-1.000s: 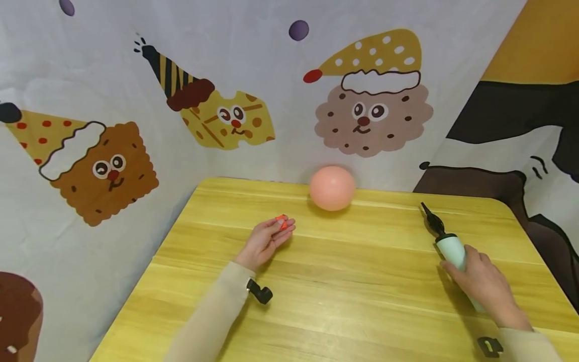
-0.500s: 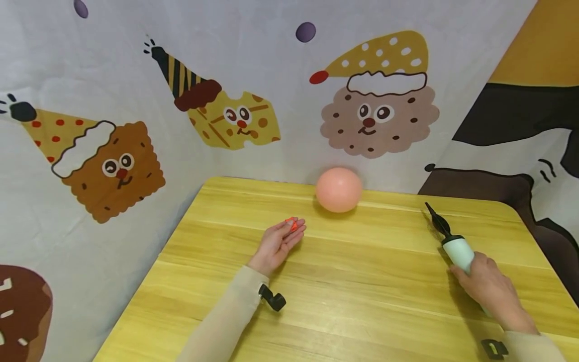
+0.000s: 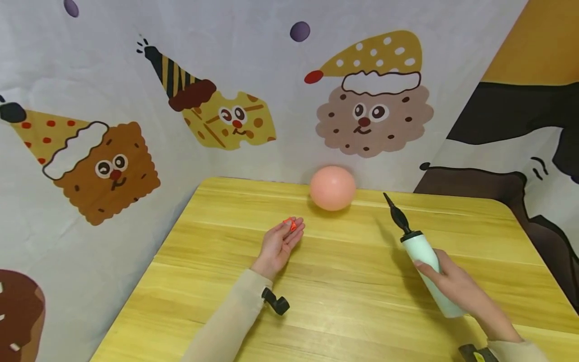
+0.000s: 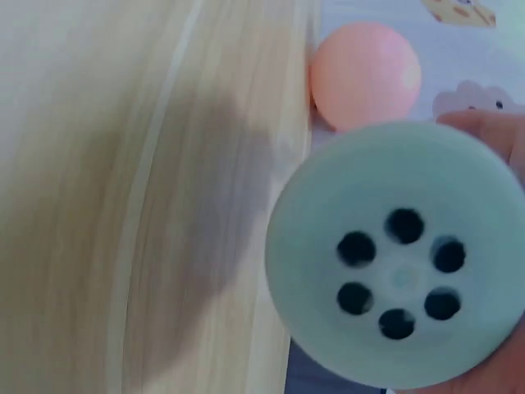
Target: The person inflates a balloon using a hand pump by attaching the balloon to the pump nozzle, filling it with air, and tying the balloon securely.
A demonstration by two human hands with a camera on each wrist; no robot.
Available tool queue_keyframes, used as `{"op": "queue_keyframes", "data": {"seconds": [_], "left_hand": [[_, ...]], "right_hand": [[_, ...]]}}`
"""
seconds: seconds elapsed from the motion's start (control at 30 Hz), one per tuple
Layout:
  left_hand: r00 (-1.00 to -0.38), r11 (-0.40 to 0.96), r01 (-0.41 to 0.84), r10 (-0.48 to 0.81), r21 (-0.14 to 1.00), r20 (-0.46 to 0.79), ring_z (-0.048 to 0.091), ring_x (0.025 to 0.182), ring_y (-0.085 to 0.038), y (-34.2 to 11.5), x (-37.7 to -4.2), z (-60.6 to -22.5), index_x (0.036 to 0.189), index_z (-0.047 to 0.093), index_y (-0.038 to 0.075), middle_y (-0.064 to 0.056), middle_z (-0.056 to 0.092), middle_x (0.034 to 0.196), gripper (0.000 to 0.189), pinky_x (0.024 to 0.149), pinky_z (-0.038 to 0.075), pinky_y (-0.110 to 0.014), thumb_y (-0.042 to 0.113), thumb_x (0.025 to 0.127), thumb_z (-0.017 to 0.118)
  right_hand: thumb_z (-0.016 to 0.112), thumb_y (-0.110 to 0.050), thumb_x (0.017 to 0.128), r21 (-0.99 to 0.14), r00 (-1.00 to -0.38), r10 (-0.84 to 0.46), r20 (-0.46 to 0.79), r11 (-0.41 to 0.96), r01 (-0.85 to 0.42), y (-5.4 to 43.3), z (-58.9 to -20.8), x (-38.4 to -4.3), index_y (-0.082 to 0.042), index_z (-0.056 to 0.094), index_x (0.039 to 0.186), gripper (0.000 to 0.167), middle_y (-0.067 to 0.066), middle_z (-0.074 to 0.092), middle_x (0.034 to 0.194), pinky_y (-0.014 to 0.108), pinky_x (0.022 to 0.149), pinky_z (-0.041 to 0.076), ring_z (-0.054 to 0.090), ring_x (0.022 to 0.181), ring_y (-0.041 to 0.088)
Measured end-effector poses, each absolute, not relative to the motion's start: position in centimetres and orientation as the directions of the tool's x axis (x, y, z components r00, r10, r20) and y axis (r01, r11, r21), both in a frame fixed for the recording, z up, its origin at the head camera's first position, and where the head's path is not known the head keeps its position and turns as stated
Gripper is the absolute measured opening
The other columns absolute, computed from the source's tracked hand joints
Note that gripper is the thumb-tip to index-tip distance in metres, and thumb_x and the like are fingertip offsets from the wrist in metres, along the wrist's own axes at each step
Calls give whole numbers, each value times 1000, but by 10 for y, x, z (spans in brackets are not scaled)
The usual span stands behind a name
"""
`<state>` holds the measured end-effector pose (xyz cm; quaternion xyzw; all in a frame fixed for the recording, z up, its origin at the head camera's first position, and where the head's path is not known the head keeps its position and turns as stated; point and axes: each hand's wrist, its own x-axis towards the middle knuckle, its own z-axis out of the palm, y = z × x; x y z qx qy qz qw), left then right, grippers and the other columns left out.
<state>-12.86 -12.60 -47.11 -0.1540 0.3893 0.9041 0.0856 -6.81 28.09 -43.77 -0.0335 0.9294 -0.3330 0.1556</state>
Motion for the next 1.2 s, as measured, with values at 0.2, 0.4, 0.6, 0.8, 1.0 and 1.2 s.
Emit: {"op": "queue_keyframes", "data": {"seconds": [0.2, 0.4, 0.6, 0.8, 1.0, 1.2], "left_hand": [[-942, -707, -257, 30, 658, -335, 43, 144, -40, -122, -130, -472, 149, 41, -10, -22, 60, 140, 43, 107, 50, -37, 10, 111, 46], [-943, -717, -245, 18, 653, -334, 47, 142, -39, -118, -132, -472, 147, 44, -10, -24, 58, 143, 40, 108, 49, -37, 9, 111, 46], [-940, -719, -237, -1, 653, -342, 52, 138, -37, -111, -133, -472, 148, 42, -10, -24, 57, 143, 42, 108, 49, -37, 10, 111, 46], [-944, -707, -229, -5, 669, -330, 55, 136, -36, -101, -131, -471, 148, 41, -12, -22, 62, 138, 43, 108, 49, -37, 9, 111, 45], [-947, -683, -219, -23, 697, -320, 64, 125, -29, -92, -127, -473, 142, 51, -9, -18, 67, 132, 38, 106, 51, -36, 13, 110, 50], [-955, -659, -213, -14, 721, -295, 68, 119, -24, -87, -122, -474, 139, 54, -8, -17, 69, 130, 37, 101, 53, -33, 15, 110, 53]], "right_hand": [[52, -44, 108, -703, -935, -216, -281, 709, 48, 254, -433, -58, 9, 27, 152, 73, 25, 61, 121, 42, 68, 54, 64, 93, 28], [57, -40, 107, -745, -923, -288, -255, 667, -2, 229, -431, -50, 9, 35, 148, 67, 19, 64, 116, 38, 64, 52, 62, 87, 22], [64, -41, 102, -767, -905, -336, -263, 641, -16, 202, -434, -40, 5, 44, 143, 64, 12, 65, 103, 38, 60, 53, 61, 80, 22], [65, -43, 102, -753, -890, -386, -242, 653, -79, 184, -441, -33, 0, 49, 137, 57, 7, 64, 96, 35, 58, 52, 61, 76, 19], [64, -44, 102, -747, -883, -419, -212, 652, -130, 175, -443, -30, -5, 51, 131, 50, 4, 60, 88, 32, 55, 51, 58, 71, 16], [64, -43, 102, -747, -887, -417, -199, 650, -138, 172, -446, -28, -6, 52, 127, 46, 2, 58, 84, 31, 53, 50, 57, 68, 14]]}}
